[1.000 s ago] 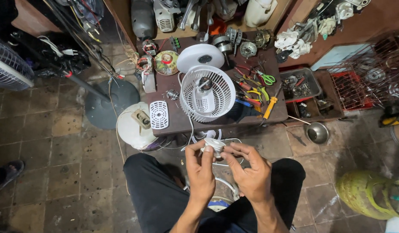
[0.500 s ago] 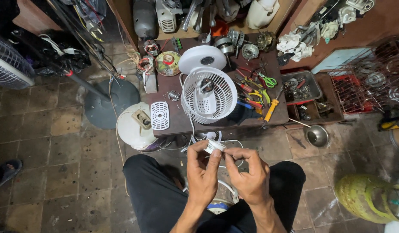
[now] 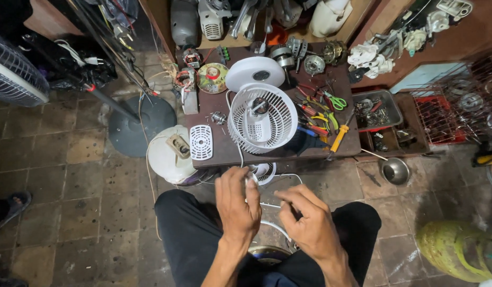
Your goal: The person disassembles a white electric fan on a cluttered workbench, removing the front grill and motor components. They use a screwdriver to loosen parts and handle the fan's internal wiring and motor assembly.
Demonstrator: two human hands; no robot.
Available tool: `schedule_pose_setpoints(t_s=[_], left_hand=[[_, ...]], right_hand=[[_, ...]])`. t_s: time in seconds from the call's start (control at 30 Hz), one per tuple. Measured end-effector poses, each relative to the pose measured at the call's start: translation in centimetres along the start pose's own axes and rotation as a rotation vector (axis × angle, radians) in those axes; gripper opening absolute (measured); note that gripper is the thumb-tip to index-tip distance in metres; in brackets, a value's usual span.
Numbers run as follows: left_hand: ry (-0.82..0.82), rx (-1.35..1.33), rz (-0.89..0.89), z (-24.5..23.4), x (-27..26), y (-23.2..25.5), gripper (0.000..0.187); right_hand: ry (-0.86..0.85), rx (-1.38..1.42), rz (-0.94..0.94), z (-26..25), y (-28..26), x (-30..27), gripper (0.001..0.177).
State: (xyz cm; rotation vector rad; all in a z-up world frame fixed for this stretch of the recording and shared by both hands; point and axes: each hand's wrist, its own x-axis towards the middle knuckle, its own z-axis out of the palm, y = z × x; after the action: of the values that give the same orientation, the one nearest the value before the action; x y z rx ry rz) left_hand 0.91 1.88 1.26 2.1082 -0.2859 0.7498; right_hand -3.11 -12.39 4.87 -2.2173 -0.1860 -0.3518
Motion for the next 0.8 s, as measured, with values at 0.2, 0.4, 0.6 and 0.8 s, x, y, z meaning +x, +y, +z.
schedule_pose_setpoints(t_s=[0.2,0.4,0.6,0.8], left_hand=[[-0.026,0.307,0.327,0.8,-1.6,-4.5,0.03],[0.019,0.282,0.293,1.4,-0.7,-3.7,0.03],[0.018,-0.166,0.084,2.2,-0.7,-3.1,0.034],[-0.451,-0.595,-0.542,0.9,-1.3,0.4,0.04]], right_hand=[[0.002,0.087,0.201,-0.1,0.8,-0.8,0.013],[0.016,0.043,0.116,0.0,-0.6,-1.0,0.008],[0.122,0.223,0.016,0.3,0.5,-1.0,0.019],[-0.113,0.632,0.221,4.8,7.0,-1.6,0.097]])
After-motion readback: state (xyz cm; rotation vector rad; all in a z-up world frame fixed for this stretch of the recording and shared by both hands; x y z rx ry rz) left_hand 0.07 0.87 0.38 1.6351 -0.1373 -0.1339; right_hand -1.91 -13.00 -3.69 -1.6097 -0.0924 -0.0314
